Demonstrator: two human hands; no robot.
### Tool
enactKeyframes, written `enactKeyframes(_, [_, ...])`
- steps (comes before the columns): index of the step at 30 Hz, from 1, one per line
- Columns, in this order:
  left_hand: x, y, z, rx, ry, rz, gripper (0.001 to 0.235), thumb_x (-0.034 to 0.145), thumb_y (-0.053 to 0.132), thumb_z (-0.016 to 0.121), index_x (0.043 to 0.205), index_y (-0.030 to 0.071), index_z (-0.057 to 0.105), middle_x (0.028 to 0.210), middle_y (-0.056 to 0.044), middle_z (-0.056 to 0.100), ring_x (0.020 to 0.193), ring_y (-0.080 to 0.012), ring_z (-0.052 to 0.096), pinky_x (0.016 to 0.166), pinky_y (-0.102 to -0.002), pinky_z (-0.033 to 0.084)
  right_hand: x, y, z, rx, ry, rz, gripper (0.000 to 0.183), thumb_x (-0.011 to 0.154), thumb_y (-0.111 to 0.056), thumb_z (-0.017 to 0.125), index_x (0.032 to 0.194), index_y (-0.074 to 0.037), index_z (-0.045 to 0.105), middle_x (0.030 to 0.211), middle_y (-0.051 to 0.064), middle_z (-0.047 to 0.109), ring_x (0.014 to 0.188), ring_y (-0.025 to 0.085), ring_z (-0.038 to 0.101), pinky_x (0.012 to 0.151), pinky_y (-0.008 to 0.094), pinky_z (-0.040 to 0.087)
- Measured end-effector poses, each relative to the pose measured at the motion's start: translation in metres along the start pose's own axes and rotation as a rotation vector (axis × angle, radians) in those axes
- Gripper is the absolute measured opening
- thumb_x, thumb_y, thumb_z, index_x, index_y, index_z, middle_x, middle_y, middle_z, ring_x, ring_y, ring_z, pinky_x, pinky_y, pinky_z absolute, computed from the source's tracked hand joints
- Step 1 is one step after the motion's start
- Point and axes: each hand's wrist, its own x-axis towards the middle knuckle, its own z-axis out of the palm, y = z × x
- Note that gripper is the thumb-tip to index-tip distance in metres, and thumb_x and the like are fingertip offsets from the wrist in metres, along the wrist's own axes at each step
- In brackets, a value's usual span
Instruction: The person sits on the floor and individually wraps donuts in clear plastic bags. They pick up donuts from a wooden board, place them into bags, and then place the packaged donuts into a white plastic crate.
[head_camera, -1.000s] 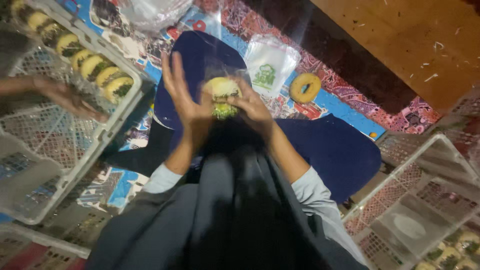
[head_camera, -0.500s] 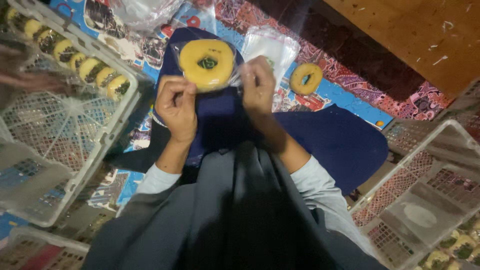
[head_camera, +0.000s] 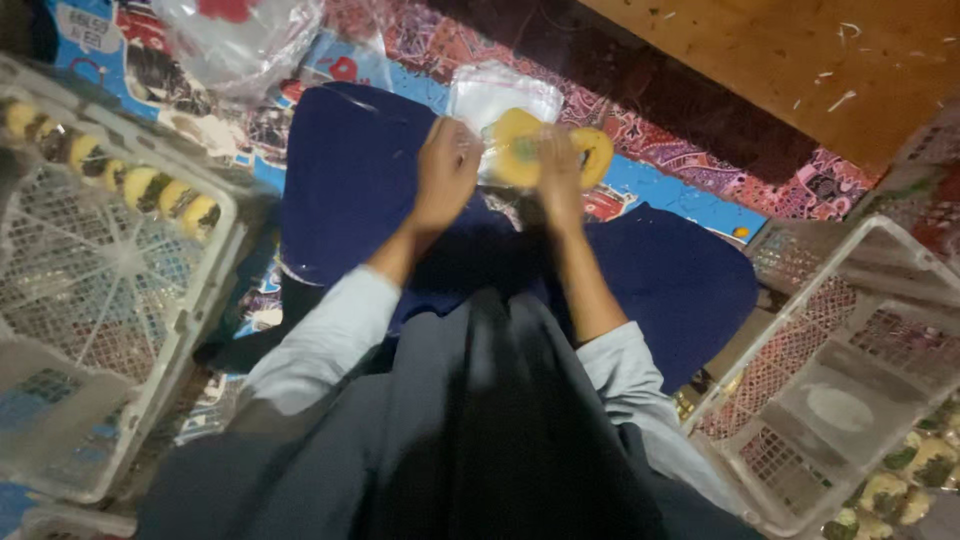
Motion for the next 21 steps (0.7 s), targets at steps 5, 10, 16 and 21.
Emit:
enactKeyframes(5, [0.074, -0.085, 0.076, 0.365, -0.067, 0.287, 0.049, 0.07, 0.007, 0.071, 0.114, -0.004, 0.054, 0.113, -0.026, 0.058, 0.093, -0.0485, 0.064, 0.071, -0.048, 0.055, 0.015, 0.032, -0.075, -0.421, 0.279, 0.157, 0.053, 0.106, -0.039, 0.064, 0.139, 0.001, 0.054, 0.131, 0.025, 0.063, 0.123, 0.038, 0.06, 0.108, 0.042, 0.046])
enactKeyframes(10, [0.074, -0.108, 0.081, 0.633, -0.349, 0.085, 0.032, 0.078, -0.005, 0.062, 0.109, 0.003, 0.064, 0.114, -0.022, 0.062, 0.083, -0.0432, 0.068, 0.071, -0.053, 0.054, 0.035, 0.002, -0.072, -0.749, 0.29, -0.019, 0.071, 0.096, -0.036, 0.078, 0.146, 0.004, 0.047, 0.147, 0.032, 0.047, 0.137, 0.044, 0.044, 0.114, 0.048, 0.034])
enactKeyframes(16, [0.051, -0.021, 0.038, 0.318, -0.265, 0.194, 0.011, 0.093, 0.0, 0.068, 0.103, 0.006, 0.066, 0.117, -0.016, 0.066, 0.091, -0.0412, 0.069, 0.078, -0.049, 0.055, 0.081, -0.069, -0.03, -0.22, -0.043, 0.005, 0.057, 0.094, -0.031, 0.079, 0.135, 0.003, 0.058, 0.131, 0.026, 0.062, 0.121, 0.034, 0.059, 0.102, 0.04, 0.046])
enactKeyframes(21, [0.065, 0.043, 0.008, -0.025, 0.14, 0.243, 0.062, 0.078, 0.004, 0.075, 0.134, 0.0, 0.049, 0.131, -0.026, 0.055, 0.104, -0.0413, 0.067, 0.072, -0.039, 0.061, 0.089, -0.141, -0.018, -0.048, -0.241, -0.171, 0.019, 0.093, -0.016, 0.077, 0.104, 0.0, 0.075, 0.099, 0.012, 0.077, 0.09, 0.02, 0.075, 0.081, 0.03, 0.058])
